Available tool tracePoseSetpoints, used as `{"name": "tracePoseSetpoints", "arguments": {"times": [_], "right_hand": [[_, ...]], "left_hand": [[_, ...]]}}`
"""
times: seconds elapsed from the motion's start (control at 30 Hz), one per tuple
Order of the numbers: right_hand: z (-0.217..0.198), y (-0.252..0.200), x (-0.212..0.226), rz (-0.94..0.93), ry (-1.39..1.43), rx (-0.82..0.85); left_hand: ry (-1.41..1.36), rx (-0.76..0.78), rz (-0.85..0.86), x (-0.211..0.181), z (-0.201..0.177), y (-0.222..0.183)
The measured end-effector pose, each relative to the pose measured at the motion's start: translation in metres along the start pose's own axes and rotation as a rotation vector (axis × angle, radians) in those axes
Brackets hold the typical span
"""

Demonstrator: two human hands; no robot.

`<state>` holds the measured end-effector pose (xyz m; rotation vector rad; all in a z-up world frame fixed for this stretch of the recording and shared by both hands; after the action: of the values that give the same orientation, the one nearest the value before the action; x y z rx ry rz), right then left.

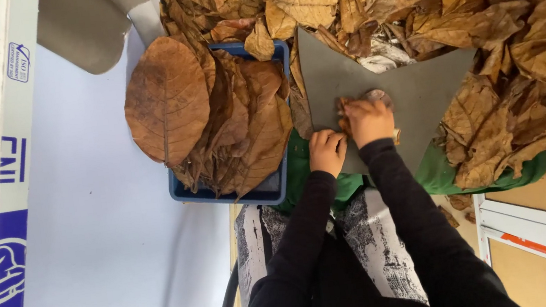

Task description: Removing the central stems from dried leaves by hand using a template for positioning.

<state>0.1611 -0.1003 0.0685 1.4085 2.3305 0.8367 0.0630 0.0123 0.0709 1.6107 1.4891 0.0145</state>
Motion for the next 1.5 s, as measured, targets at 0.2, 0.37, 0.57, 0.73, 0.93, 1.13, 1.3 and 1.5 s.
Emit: {"name": "tracePoseSetpoints", "arguments": {"times": [0.2, 0.37, 0.57, 0.73, 0.93, 1.13, 1.3, 1.5], "right_hand": [[-0.003, 0.025, -0.050, 0.137, -0.073, -0.005], [0.019, 0.016, -0.097, 0.326, 0.042, 0.077], [-0.055, 0.050, -0.064, 0.335, 0.153, 0.143], [-0.091, 0.015, 0.027, 0.054, 0.150, 0.000], [-0.079, -0.016, 0.019, 0.082, 0.174, 0.031], [-0.047, -0.019, -0.061, 0.208, -0.018, 0.074], [-0.018, -0.012, -0.108, 0.268, -0.107, 0.075], [-0.041, 0.011, -0.132, 0.437, 0.015, 0.183]], "left_hand": [[-0.004, -0.039, 0.016, -0.009, -0.010, 0.007], [-0.005, -0.048, 0.028, -0.006, -0.009, 0.003], [-0.007, -0.051, 0.018, -0.001, -0.004, 0.001], [0.032, 0.005, -0.001, 0.012, 0.014, -0.016], [0.024, 0.096, -0.065, 0.014, 0.018, -0.012], [0.016, -0.032, 0.000, -0.004, -0.007, 0.005], [0.013, -0.053, -0.001, -0.001, -0.002, -0.001], [0.015, -0.045, 0.008, -0.002, -0.005, 0.002]]}}
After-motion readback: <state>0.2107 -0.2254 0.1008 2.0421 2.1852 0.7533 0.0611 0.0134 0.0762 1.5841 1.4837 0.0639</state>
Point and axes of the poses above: each hand's wrist, its own y-axis towards the middle knuckle, its own z-axis out of the palm, x = y × z, the point moved 8 cm from there along y, towards the middle knuckle, and after that the axes turned 2 degrees about x, right-handed, at the moved point
